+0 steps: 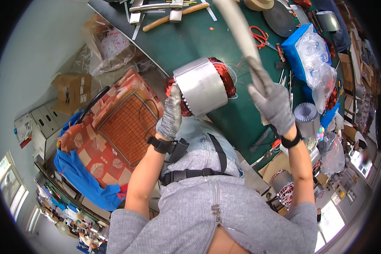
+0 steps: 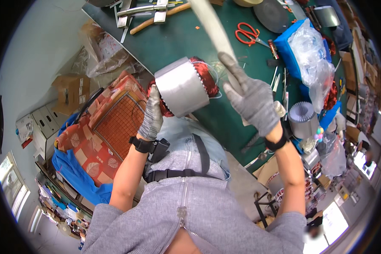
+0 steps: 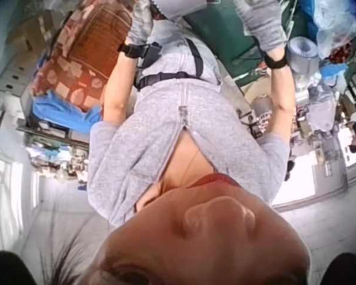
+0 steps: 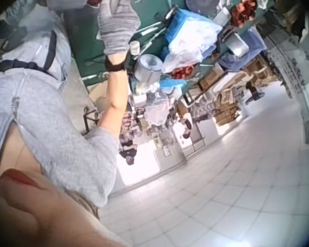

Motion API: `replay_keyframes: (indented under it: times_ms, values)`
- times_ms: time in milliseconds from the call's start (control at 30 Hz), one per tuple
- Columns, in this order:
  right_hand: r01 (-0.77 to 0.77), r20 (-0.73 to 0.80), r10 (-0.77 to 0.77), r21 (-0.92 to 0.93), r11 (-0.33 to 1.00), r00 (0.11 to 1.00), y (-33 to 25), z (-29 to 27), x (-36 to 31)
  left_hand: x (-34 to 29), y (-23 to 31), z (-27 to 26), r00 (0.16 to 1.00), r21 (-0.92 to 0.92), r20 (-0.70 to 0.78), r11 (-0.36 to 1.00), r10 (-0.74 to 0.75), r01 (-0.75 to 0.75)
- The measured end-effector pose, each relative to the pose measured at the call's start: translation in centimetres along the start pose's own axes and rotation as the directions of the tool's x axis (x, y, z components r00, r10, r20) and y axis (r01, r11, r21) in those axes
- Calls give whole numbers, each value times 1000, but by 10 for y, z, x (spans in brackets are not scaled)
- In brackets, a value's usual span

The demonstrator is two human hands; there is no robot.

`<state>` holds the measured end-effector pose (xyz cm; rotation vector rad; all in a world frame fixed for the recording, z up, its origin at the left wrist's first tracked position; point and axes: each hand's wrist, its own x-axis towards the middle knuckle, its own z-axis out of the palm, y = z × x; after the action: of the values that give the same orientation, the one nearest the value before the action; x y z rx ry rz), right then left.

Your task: Assembling the internal components of a motor stator using a mallet and screwdriver.

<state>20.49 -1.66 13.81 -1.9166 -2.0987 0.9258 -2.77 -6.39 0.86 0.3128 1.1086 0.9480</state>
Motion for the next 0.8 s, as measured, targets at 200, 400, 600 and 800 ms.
replay_keyframes:
  times_ms: [200,400,600,800]
  values:
    - [-32,58,35,-53,998,998,32,48,-5,13,18,12,989,-86,-26,986,-147,145]
    - [300,-518,-26,453,839,855,3,46,-25,27,27,5,983,-197,-111,973,-147,123]
    - [-130,32,126,227,965,991,-13,5,17,42,42,-6,970,-323,-72,926,-231,197]
    - [130,-121,-131,-20,991,984,29,76,15,65,72,7,955,-326,-45,908,-295,265]
